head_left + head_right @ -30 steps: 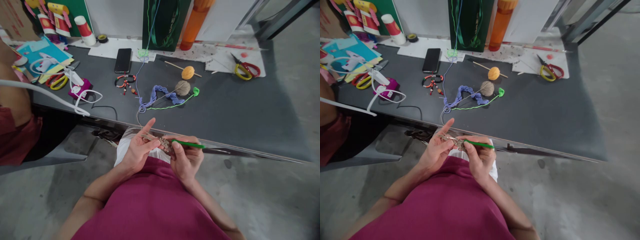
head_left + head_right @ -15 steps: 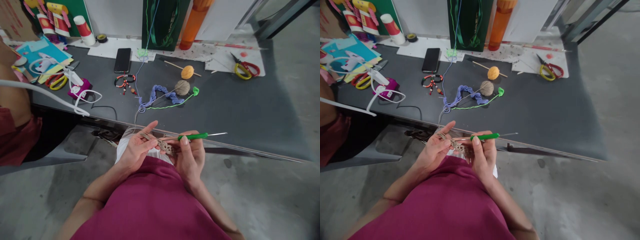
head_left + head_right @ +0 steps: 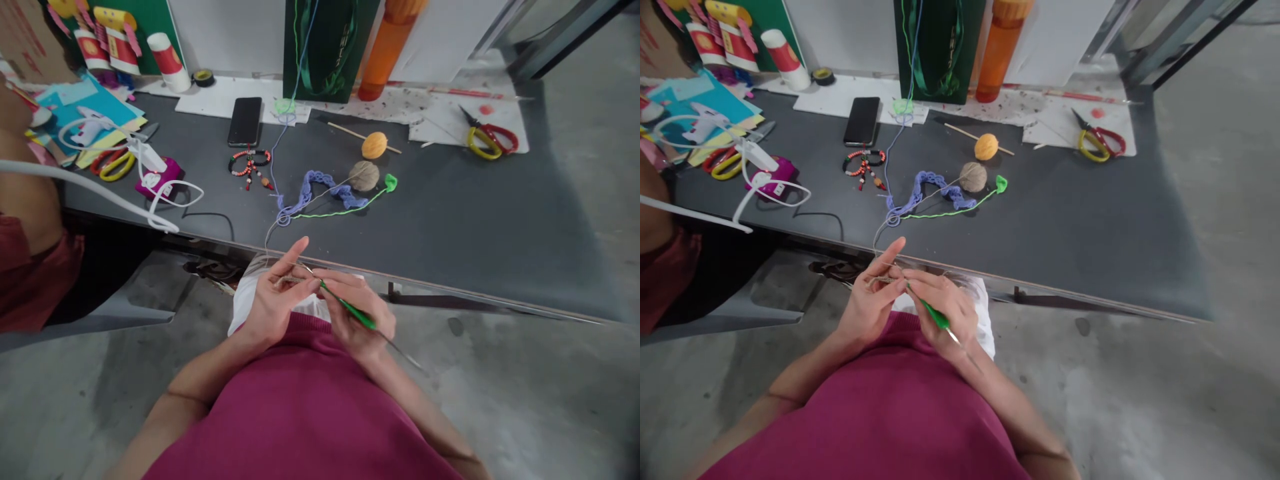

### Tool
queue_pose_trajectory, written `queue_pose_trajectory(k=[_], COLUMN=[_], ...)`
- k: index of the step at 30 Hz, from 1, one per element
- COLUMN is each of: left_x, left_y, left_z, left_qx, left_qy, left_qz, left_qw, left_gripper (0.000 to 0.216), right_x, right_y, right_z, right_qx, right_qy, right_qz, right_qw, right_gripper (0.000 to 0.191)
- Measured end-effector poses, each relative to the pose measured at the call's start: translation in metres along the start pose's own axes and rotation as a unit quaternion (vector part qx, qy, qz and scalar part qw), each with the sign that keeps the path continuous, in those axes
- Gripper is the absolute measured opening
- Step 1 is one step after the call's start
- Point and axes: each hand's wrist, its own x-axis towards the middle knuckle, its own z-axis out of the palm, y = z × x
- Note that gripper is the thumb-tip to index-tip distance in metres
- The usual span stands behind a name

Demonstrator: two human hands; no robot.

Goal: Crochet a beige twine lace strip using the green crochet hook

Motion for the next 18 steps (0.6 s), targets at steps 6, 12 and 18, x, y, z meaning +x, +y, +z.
queue_pose_trajectory(k=[6,12,18], left_x=[0.003,0.003,0.003], left_y=[0.003,0.007,0.010], left_z=[-0.001,-0.002,-0.002], left_qx=[-0.037,-0.040,-0.047], left_qy=[-0.020,-0.038,-0.046], left_qz=[-0.064,-0.087,-0.087], left_qw=[0.997,0.995,0.994], left_gripper=[0.079,0.081,0.082], right_x=[-0.006,-0.003,-0.001], right_y=[0.002,-0.008,-0.016], right_z=[0.006,0.009,0.004], right_qx=[0.079,0.168,0.102], right_qy=[0.044,0.092,0.109], right_qz=[0.102,0.228,0.246], right_qw=[0.991,0.955,0.958], right_gripper=[0.024,0.011,0.004])
